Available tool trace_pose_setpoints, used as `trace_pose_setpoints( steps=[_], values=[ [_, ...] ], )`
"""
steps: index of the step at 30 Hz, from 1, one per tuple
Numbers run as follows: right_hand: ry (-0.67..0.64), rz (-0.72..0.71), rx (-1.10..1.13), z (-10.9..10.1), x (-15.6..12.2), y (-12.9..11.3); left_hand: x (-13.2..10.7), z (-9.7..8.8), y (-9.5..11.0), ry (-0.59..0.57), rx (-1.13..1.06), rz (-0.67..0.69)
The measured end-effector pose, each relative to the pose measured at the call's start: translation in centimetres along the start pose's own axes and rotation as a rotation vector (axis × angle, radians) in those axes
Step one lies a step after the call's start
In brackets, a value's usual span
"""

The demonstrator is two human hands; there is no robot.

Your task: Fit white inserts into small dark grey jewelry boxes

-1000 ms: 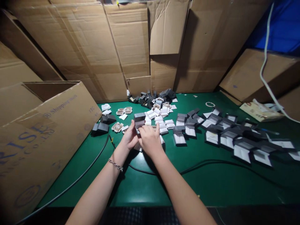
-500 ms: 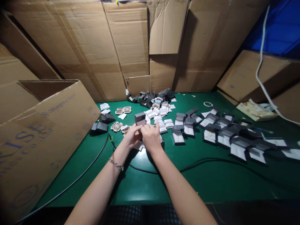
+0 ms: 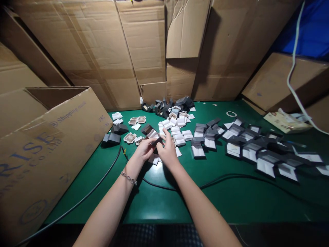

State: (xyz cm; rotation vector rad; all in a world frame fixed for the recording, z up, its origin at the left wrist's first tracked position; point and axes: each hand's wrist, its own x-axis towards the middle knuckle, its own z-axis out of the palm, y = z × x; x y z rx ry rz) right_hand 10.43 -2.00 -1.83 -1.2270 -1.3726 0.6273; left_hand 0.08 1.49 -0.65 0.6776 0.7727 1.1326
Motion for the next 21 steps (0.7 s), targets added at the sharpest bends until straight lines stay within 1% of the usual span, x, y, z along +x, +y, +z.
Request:
trace_pose_setpoints(
  steps=[3, 6, 7, 9, 12, 14, 17, 21],
  values=[
    [0.027, 0.172, 0.166, 0.2, 0.6, 0.7, -0.2, 0.2, -0.3, 0.044, 0.045, 0.031],
    [0.020, 0.269, 0.227, -0.3, 1.4, 0.7, 0.0, 0.3, -0.8, 0.012, 0.134, 0.072],
    [-0.005, 0.282, 0.249, -0.6, 1.6, 0.5, 0.0, 0.3, -1.0, -0.004, 0.164, 0.075],
    [-0.096, 0.305, 0.298, -1.2, 1.8, 0.2, 0.2, 0.1, -1.4, -0.028, 0.230, 0.079],
    [-0.207, 0.374, 0.327, -1.9, 1.9, -0.2, 0.3, -0.2, -1.7, -0.069, 0.315, 0.071],
    [-0.220, 0.404, 0.304, -2.2, 1.9, -0.2, 0.3, -0.3, -1.7, -0.097, 0.344, 0.061],
    [-0.213, 0.403, 0.266, -2.3, 2.0, -0.3, 0.3, -0.3, -1.7, -0.109, 0.364, 0.058],
    [-0.146, 0.409, 0.209, -1.9, 2.0, -0.4, 0.2, -0.3, -1.7, -0.147, 0.362, 0.065]
  ],
)
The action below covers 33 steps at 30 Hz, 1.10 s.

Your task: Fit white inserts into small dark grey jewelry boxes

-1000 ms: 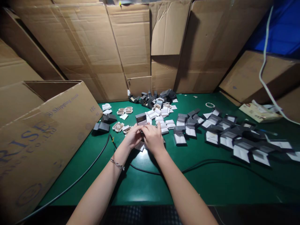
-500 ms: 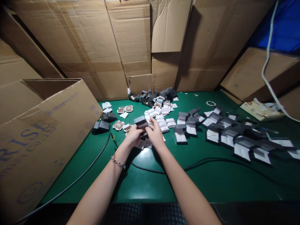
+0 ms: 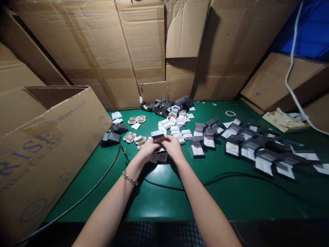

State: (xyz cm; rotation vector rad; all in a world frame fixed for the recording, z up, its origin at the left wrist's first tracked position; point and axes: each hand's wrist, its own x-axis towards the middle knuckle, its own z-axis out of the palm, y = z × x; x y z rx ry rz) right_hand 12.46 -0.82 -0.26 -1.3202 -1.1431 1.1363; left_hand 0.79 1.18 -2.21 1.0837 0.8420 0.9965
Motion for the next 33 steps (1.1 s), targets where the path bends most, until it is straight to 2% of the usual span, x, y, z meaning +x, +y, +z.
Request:
trace_pose_setpoints(
  steps=[8, 14, 19, 25, 29, 33],
  values=[
    [0.111, 0.010, -0.006, 0.3, -0.1, 0.1, -0.4, 0.5, 0.6, -0.002, 0.031, -0.010],
    [0.030, 0.096, -0.012, 0.2, 0.1, 0.3, -0.7, 1.2, 0.6, 0.042, 0.062, -0.071],
    [0.057, 0.072, -0.028, 0.0, 0.4, 0.8, -0.5, 1.0, -0.3, 0.042, 0.158, -0.077],
    [0.084, 0.098, 0.021, -0.4, 0.8, 1.2, -0.5, 1.3, -0.5, -0.013, 0.155, -0.063],
    [0.079, 0.114, 0.119, -0.3, 0.9, 1.1, -0.7, 1.6, -0.4, 0.018, 0.213, -0.045],
    [0.103, 0.058, 0.048, -0.2, 0.5, 0.8, -0.7, 1.7, -0.6, 0.064, 0.294, -0.026]
  ],
)
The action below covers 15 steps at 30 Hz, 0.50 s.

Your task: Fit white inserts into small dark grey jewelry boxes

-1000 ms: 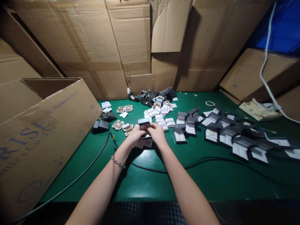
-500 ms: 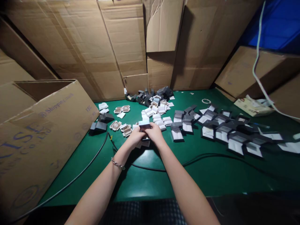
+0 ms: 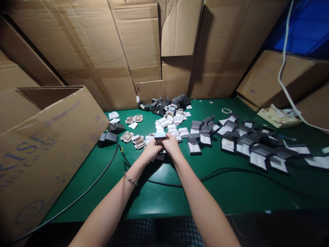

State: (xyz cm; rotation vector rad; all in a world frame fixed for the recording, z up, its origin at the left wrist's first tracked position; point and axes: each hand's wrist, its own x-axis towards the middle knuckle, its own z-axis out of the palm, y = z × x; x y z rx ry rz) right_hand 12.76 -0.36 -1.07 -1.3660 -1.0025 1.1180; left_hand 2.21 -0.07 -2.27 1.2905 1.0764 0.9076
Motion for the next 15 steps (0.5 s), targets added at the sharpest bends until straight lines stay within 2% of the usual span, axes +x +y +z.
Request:
trace_pose_setpoints(
  steps=[3, 7, 10, 13, 15],
  values=[
    [-0.026, -0.028, -0.003, 0.0, -0.3, -0.5, -0.1, 0.1, 0.2, 0.049, -0.089, 0.034],
    [-0.102, 0.038, 0.134, 0.1, -0.7, -1.4, -0.1, 0.1, 0.9, 0.071, -0.350, 0.023],
    [-0.005, -0.013, 0.158, 0.0, -0.9, -2.0, 0.3, -0.8, 1.3, 0.178, -0.426, -0.007],
    [0.133, -0.157, 0.130, -0.6, -0.9, -2.1, 0.9, -2.3, 1.4, 0.338, -0.500, -0.004],
    [0.203, -0.232, 0.076, -1.2, -0.5, -2.0, 1.3, -3.3, 1.3, 0.397, -0.537, -0.018]
  ],
)
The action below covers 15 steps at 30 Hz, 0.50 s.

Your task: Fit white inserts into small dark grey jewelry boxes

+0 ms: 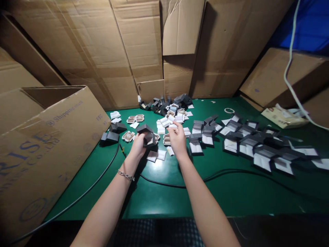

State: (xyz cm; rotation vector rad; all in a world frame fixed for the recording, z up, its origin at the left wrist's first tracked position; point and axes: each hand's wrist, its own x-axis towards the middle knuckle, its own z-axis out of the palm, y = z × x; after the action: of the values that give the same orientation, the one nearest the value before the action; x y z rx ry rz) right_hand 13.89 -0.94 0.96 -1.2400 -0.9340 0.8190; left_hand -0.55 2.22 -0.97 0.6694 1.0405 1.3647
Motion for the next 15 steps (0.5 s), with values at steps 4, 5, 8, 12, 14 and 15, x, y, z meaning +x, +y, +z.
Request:
trace_pose_setpoints(
  steps=[4, 5, 8, 12, 14, 15],
  values=[
    [0.079, -0.084, -0.204, -1.3, 1.1, 0.8, 0.8, -0.8, 0.5, 0.076, -0.021, 0.067],
    [0.089, -0.108, -0.278, -1.5, 1.3, 0.9, 0.8, -0.9, 0.5, 0.087, -0.022, 0.085],
    [-0.029, -0.202, -0.522, -1.6, 1.1, 1.0, 0.8, -0.8, 0.6, 0.106, -0.014, 0.118],
    [-0.489, -0.299, -0.815, -0.6, -0.6, 0.5, 0.7, -0.7, 1.0, 0.205, -0.041, 0.131],
    [-0.618, -0.326, -0.893, 0.1, -1.6, 0.4, 0.6, -0.7, 1.2, 0.238, -0.087, 0.127],
    [-0.642, -0.341, -0.894, 0.4, -2.1, 0.4, 0.6, -0.7, 1.4, 0.238, -0.107, 0.110]
  ],
)
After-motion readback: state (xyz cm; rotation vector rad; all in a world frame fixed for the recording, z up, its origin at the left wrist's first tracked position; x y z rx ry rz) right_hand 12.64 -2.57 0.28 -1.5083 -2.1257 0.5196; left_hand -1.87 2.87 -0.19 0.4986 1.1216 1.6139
